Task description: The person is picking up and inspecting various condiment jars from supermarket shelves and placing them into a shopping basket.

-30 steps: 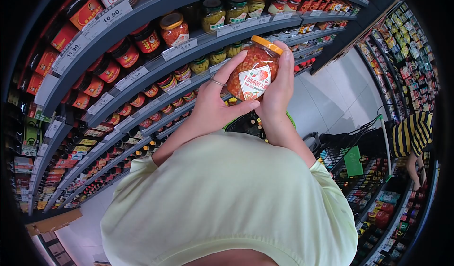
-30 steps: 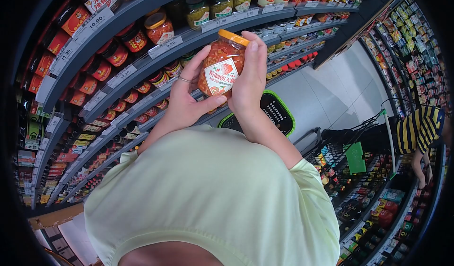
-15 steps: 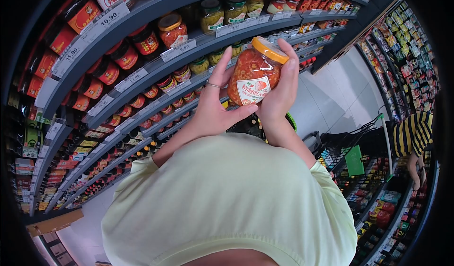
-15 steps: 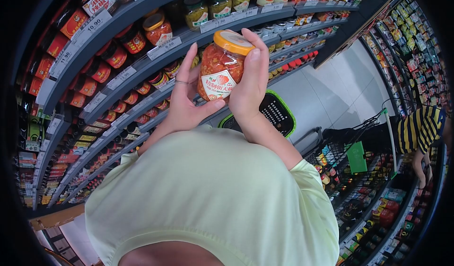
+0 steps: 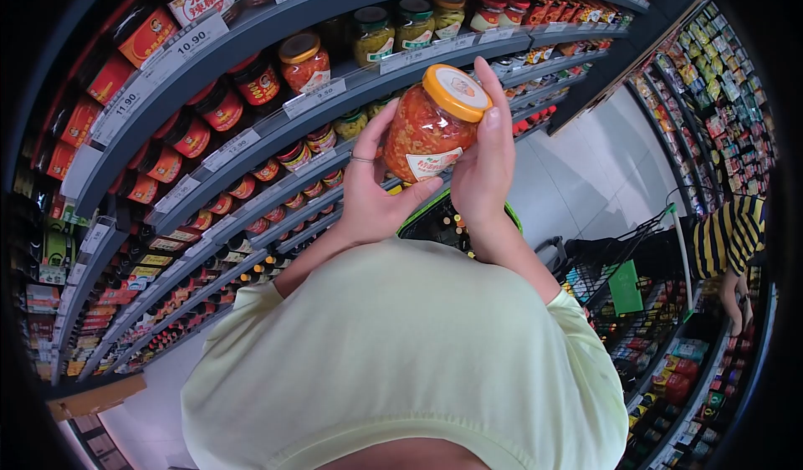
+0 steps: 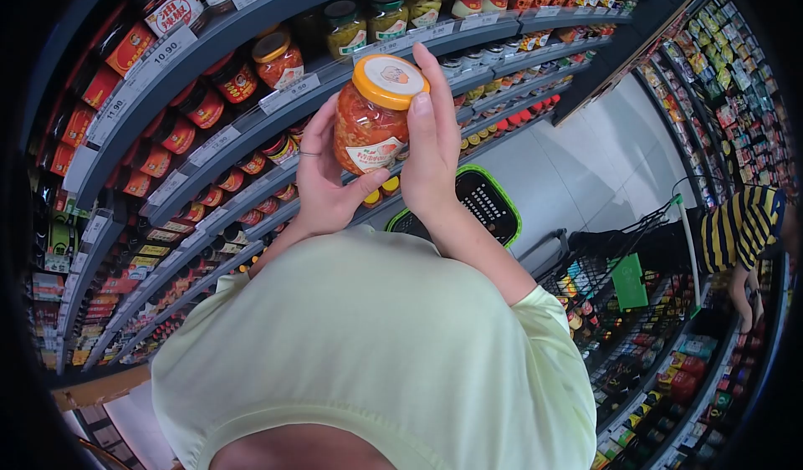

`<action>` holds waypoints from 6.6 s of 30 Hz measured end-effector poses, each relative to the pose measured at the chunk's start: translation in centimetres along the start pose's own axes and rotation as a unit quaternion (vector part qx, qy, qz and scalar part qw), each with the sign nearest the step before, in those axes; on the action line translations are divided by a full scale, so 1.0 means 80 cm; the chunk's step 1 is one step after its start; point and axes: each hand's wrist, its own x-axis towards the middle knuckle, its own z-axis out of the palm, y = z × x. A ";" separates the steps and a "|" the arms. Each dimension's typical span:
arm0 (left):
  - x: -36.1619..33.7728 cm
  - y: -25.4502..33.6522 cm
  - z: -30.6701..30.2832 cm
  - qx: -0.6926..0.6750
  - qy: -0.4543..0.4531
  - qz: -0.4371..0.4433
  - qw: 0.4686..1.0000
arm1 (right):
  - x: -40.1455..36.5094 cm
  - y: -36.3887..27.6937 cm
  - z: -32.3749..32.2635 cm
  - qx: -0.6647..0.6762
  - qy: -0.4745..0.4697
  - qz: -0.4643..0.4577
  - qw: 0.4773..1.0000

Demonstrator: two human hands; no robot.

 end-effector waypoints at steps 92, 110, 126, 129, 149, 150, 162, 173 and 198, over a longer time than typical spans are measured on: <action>0.018 -0.060 -0.023 -0.166 -0.166 -0.242 0.941 | -0.033 0.024 -0.087 -0.003 -0.084 0.164 0.983; -0.158 -0.344 0.038 0.143 -0.514 -0.318 0.783 | -0.278 0.232 -0.207 -0.347 0.138 0.451 0.810; -0.430 -0.742 0.085 0.116 -0.253 -0.745 0.606 | -0.480 0.596 -0.375 -0.410 0.330 0.621 0.581; -0.464 -0.797 0.083 0.084 -0.184 -0.755 0.624 | -0.500 0.663 -0.389 -0.375 0.385 0.619 0.573; -0.484 -0.921 0.122 0.093 -0.096 -0.756 0.641 | -0.570 0.840 -0.456 -0.425 0.378 0.617 0.544; -0.484 -0.921 0.121 0.093 -0.095 -0.757 0.640 | -0.570 0.841 -0.456 -0.420 0.382 0.619 0.543; -0.498 -0.937 0.111 0.182 -0.148 -0.724 0.648 | -0.579 0.860 -0.462 -0.406 0.378 0.618 0.557; -0.479 -0.827 0.126 0.088 -0.169 -0.682 0.706 | -0.551 0.732 -0.430 -0.390 0.244 0.606 0.649; 0.005 -0.110 -0.063 0.225 -0.113 -0.272 0.929 | -0.016 0.204 -0.077 -0.050 -0.204 0.227 0.951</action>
